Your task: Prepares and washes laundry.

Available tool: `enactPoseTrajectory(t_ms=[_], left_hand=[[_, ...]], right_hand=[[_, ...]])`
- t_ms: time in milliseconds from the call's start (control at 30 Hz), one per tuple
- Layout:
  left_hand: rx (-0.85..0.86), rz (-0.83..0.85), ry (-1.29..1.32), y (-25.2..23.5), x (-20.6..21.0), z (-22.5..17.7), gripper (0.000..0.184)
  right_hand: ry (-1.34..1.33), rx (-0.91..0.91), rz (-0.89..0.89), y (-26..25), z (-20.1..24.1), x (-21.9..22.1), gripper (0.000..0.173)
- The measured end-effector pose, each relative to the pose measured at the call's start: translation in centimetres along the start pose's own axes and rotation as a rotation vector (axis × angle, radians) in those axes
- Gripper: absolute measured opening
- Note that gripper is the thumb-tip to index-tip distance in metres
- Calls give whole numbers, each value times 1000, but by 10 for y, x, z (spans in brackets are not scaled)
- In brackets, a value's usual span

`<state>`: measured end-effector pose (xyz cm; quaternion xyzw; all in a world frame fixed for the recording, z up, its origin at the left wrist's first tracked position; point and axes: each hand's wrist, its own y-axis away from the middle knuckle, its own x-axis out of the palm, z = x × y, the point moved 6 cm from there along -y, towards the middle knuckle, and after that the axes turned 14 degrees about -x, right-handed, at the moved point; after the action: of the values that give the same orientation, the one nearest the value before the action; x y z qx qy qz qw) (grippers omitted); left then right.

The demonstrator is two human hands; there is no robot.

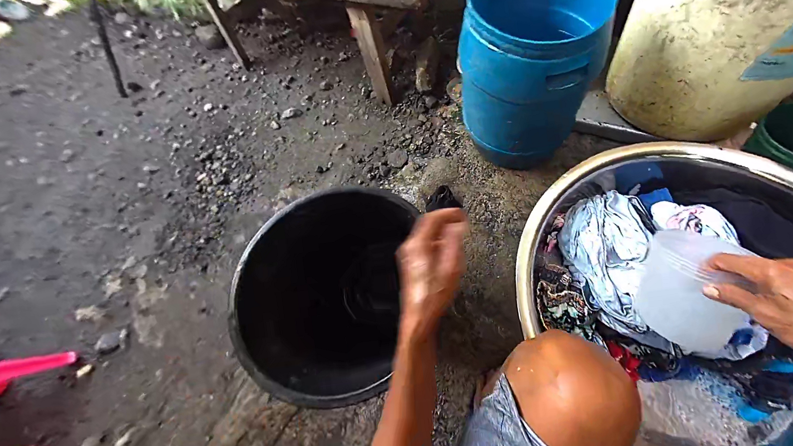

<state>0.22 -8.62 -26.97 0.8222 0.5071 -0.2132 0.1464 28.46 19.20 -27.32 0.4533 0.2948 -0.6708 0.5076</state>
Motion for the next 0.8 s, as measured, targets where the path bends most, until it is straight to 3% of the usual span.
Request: enactPoseTrajectory(t_ms=[33,100,167,233,300,367,433,567,700,800], left_hand=[[-44,202,13,-24,50,7,30],[-180,343,-100,-74,131,43,33],[-391,302,-187,-115,179,91,40],[-597,188,-242,-141,198,128,45],[-652,-17,-281,-160,194,150,45],[-569,-233,-297,-181,177,166,48],[-522,-343,-311,-201,160,182,48],[-583,-347,-286,-225,149,209,31],[-577,-376,-292,-229,147,210,24],[-569,-388,-125,-219,141,208,21]], right_hand=[[-8,-12,4,3,2,-5,21],[-38,13,61,10,4,-12,26],[-42,66,94,16,-4,-17,31],[-33,141,119,22,-15,-18,33],[-24,184,128,23,-24,-16,34],[-15,211,127,19,-30,-13,34],[-8,201,129,13,-30,-9,35],[-25,108,120,-3,-18,-1,33],[-31,56,113,-7,-12,7,31],[-26,64,124,-4,-11,8,31]])
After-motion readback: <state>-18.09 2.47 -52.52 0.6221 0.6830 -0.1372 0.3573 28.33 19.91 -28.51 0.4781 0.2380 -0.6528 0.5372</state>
